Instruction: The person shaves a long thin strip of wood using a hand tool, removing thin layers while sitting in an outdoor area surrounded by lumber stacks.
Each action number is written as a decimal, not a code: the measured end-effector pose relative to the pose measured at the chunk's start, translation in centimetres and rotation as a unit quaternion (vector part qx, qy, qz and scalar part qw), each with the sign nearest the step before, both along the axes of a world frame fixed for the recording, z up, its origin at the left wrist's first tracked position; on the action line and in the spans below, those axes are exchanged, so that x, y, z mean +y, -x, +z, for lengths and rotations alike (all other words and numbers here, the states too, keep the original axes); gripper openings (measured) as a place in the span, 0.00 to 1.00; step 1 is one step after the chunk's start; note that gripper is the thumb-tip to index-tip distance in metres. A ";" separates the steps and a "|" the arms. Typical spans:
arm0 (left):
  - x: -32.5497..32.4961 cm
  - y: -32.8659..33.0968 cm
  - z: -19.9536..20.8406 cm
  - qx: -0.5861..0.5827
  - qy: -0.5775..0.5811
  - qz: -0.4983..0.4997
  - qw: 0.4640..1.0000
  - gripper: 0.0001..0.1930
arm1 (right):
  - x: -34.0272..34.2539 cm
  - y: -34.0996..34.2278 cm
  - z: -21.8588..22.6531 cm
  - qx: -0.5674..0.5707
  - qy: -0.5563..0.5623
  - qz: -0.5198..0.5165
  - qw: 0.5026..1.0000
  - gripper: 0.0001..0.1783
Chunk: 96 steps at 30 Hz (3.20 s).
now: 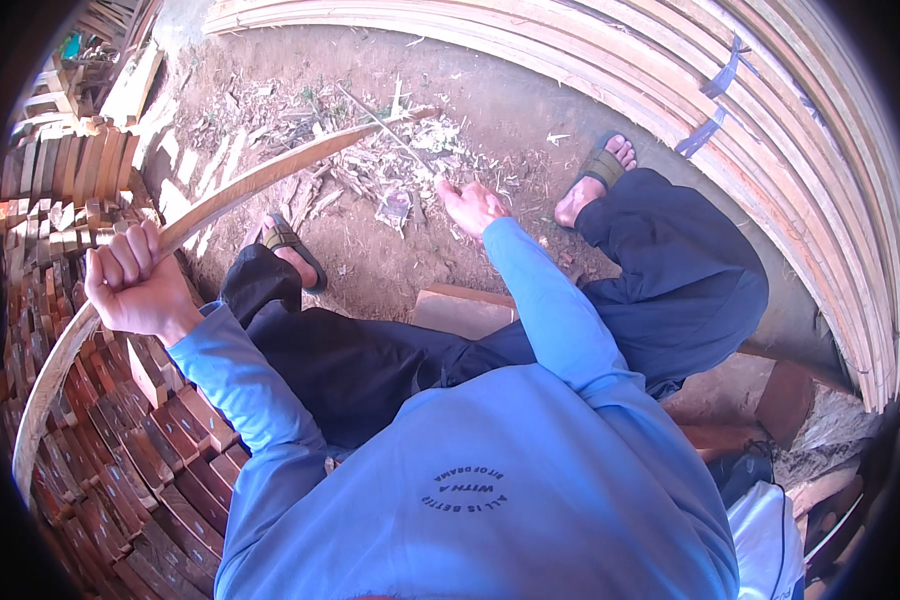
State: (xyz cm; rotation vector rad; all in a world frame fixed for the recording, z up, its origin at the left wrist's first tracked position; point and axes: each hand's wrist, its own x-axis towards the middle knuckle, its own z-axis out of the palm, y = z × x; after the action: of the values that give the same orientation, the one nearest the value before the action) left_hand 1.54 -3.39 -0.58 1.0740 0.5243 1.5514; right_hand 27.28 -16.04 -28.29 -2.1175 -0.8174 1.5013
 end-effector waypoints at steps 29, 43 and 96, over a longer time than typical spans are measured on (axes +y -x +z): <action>-0.6 0.7 -0.3 0.001 -0.004 -0.051 0.999 0.22 | 0.7 -0.7 2.4 0.054 -0.007 0.038 0.998 0.39; -0.3 1.1 -0.3 0.001 0.004 -0.036 0.999 0.22 | 2.2 -0.5 1.7 -0.027 -0.032 0.047 0.998 0.38; -0.3 0.6 -0.6 0.018 0.006 0.004 1.000 0.23 | 1.9 -0.5 2.4 0.090 -0.022 0.032 0.995 0.37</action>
State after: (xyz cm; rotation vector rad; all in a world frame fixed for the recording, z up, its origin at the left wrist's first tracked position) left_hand 0.89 -3.74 -1.23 1.0929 0.5622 1.5364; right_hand 27.80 -14.10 -25.89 -1.9073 -0.8515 1.6638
